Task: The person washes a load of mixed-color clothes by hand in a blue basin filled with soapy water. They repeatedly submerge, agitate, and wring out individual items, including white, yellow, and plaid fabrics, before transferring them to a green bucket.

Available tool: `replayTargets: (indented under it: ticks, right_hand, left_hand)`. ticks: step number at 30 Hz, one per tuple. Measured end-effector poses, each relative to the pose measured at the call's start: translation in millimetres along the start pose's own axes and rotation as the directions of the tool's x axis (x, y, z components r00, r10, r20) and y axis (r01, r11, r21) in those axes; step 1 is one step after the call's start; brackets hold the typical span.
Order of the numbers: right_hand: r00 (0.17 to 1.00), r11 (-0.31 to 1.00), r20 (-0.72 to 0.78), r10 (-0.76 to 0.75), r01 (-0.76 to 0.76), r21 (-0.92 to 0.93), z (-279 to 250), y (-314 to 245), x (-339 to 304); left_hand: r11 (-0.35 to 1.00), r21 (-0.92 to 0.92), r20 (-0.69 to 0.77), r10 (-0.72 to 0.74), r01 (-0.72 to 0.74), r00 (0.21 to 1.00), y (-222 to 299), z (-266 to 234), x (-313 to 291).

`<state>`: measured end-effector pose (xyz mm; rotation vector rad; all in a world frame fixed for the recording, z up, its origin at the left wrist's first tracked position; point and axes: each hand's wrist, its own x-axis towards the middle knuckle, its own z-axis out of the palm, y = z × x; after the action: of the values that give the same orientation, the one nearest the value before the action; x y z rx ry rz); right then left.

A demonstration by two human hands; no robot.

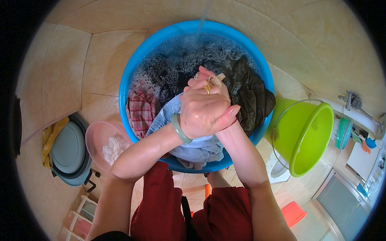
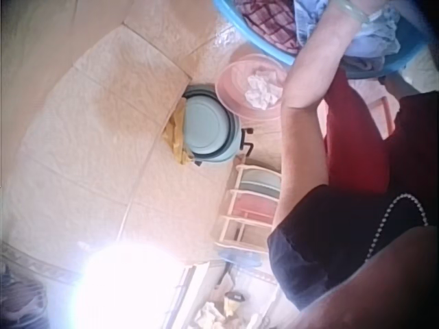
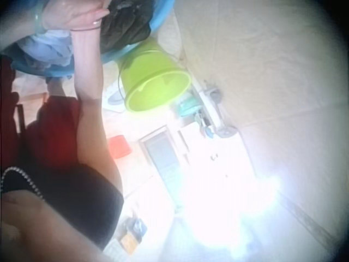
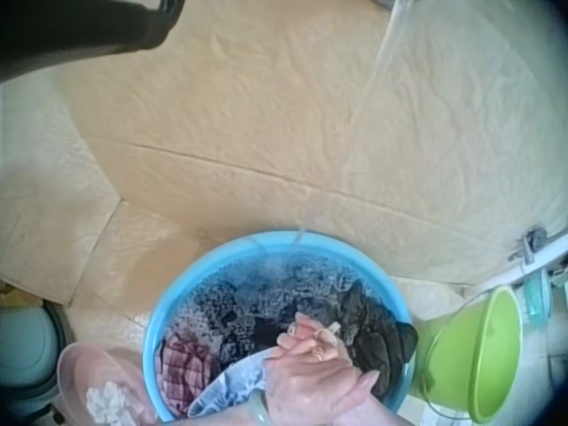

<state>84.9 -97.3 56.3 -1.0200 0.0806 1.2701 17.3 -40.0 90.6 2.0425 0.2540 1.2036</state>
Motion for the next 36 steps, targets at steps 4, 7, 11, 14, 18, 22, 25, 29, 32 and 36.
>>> replayTargets:
  ticks: [4, 7, 11, 14, 18, 22, 25, 29, 32, 36]
  right_hand:
    - [0.989, 0.990, 0.144, -0.015, -0.006, 0.144, 11, 3, 7]
    - [0.941, 0.911, 0.317, -0.117, -0.026, 0.411, -4, 12, 19]
    - [0.964, 0.851, 0.266, -0.004, -0.136, 0.508, 13, -10, 17]
    - [0.960, 0.893, 0.269, -0.080, -0.052, 0.448, 13, -25, 12]
    - [0.934, 0.924, 0.342, -0.101, -0.040, 0.381, 20, -39, -2]
    - [0.918, 0.985, 0.393, -0.058, -0.010, 0.170, 12, -47, -13]
    - [0.925, 0.990, 0.376, 0.045, -0.092, 0.109, 15, -57, -33]
    - [0.930, 0.982, 0.357, 0.090, -0.142, 0.121, 18, -58, -50]
    - [0.968, 0.959, 0.249, -0.023, -0.049, 0.281, 20, -59, -63]
    - [0.951, 0.917, 0.286, -0.117, -0.007, 0.398, 32, -67, -87]
  left_hand:
    - [0.995, -0.031, -0.019, -0.093, 0.093, 0.995, -8, 0, -4]
    - [0.939, -0.218, -0.054, -0.283, 0.265, 0.958, -26, -1, -11]
    - [0.480, -0.705, -0.004, -0.739, 0.522, 0.674, -37, -27, -15]
    - [0.116, -0.847, 0.195, -0.840, 0.518, 0.506, -33, -42, -15]
    - [0.025, -0.824, 0.264, -0.868, 0.567, 0.421, -29, -47, -20]
    - [0.000, -0.841, 0.221, -0.912, 0.541, 0.344, -15, -53, -5]
    - [0.014, -0.810, 0.276, -0.873, 0.587, 0.402, -6, -65, 7]
    - [0.029, -0.780, 0.383, -0.767, 0.625, 0.514, 9, -77, 18]
    - [-0.098, -0.770, 0.510, -0.689, 0.631, 0.515, 16, -85, 26]
    - [-0.355, -0.651, 0.702, -0.618, 0.670, 0.354, 47, -96, 45]
